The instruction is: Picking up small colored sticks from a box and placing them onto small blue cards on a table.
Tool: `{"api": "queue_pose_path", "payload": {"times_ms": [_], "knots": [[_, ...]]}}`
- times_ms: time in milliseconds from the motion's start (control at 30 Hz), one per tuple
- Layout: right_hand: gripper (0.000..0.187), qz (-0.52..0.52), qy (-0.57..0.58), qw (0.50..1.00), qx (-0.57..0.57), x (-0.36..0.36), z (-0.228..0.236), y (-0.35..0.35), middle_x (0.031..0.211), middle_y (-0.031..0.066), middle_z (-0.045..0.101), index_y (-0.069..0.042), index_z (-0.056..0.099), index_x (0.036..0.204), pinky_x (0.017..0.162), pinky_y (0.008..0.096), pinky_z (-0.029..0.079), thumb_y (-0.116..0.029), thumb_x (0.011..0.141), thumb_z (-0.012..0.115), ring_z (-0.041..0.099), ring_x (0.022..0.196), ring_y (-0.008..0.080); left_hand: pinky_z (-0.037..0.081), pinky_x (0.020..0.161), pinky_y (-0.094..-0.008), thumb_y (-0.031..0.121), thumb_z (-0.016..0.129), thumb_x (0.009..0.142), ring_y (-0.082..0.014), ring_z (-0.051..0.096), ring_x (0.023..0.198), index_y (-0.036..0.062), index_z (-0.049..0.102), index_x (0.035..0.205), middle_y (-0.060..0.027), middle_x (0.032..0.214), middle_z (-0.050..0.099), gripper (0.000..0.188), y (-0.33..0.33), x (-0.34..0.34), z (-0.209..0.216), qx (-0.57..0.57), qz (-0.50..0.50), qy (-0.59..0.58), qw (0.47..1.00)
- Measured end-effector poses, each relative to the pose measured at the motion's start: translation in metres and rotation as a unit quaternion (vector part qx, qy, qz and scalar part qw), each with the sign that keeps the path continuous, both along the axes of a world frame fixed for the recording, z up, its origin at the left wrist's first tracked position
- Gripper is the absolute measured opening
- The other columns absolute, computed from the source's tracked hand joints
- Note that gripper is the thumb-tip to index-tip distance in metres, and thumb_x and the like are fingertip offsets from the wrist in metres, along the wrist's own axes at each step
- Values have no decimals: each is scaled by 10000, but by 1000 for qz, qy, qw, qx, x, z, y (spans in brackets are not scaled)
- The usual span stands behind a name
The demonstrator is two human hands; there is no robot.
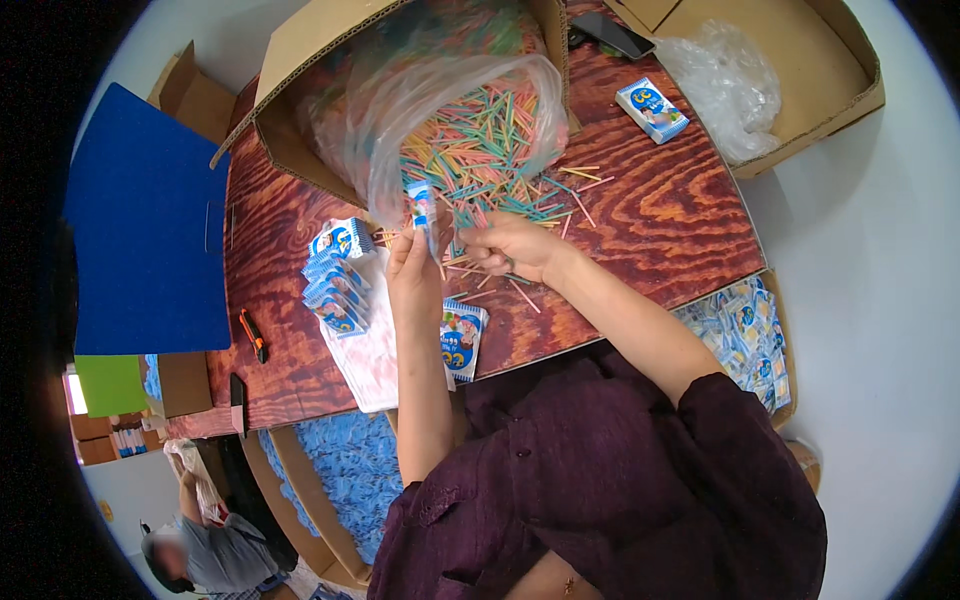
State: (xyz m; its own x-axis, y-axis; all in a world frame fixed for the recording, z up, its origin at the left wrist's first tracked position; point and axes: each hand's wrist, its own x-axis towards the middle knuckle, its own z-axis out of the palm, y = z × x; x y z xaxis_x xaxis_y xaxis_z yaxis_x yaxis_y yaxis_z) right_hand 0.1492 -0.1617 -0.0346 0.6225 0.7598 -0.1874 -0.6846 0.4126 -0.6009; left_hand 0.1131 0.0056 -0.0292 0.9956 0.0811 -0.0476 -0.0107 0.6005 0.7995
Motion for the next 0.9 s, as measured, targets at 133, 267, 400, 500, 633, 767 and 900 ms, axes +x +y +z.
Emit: {"api": "queue_pose_path", "payload": {"times_ms": [133,267,400,500,633,767,900], "knots": [[167,-85,-83,990,-73,-15,5,-17,631,-62,406,-85,521,913,399,176,230,-227,932,607,338,480,11,474,877,-296,95,529,957,-151,623,961,18,605,1014,-78,1042,659,122,7,-18,9,-15,24,2,1000],[175,-150,-218,947,-182,-34,14,-20,582,-92,327,-79,549,937,404,185,182,-246,940,598,270,462,-1,479,902,-361,148,528,958,-219,617,1018,9,588,1079,-139,1148,630,194,16,-36,-1,10,15,15,1000],[205,-57,-104,987,-107,-37,5,-19,555,-89,363,-76,550,921,378,186,219,-270,928,617,307,425,2,479,883,-352,174,546,950,-204,604,1030,3,589,1019,-142,1157,628,190,3,-45,-11,63,-20,71,995],[231,42,-32,997,-65,-36,10,-21,544,-77,365,-57,543,882,366,180,233,-272,930,610,308,411,11,486,851,-343,194,575,929,-194,605,1012,-2,587,1013,-145,1134,637,214,-4,-36,-8,-2,-77,50,996],[254,126,-14,992,-28,-36,15,-18,515,-53,367,-34,524,822,365,195,247,-242,966,544,314,381,33,494,823,-370,223,628,881,-218,603,994,4,597,1047,-136,1094,643,276,12,-20,-32,-145,-251,58,955],[248,88,-17,993,-74,-36,3,-17,540,-47,398,-35,539,835,389,192,274,-251,952,571,354,414,43,475,746,-310,171,631,887,-194,608,862,38,611,1038,-109,1007,669,202,-8,-18,-5,-159,-137,61,976],[186,-6,-50,993,-106,-50,0,-20,594,-45,445,-39,560,858,416,192,296,-204,926,610,388,460,34,489,887,-354,176,644,878,-234,616,982,41,620,1035,-129,1113,643,209,-4,-8,-1,-135,-86,63,985]]}}
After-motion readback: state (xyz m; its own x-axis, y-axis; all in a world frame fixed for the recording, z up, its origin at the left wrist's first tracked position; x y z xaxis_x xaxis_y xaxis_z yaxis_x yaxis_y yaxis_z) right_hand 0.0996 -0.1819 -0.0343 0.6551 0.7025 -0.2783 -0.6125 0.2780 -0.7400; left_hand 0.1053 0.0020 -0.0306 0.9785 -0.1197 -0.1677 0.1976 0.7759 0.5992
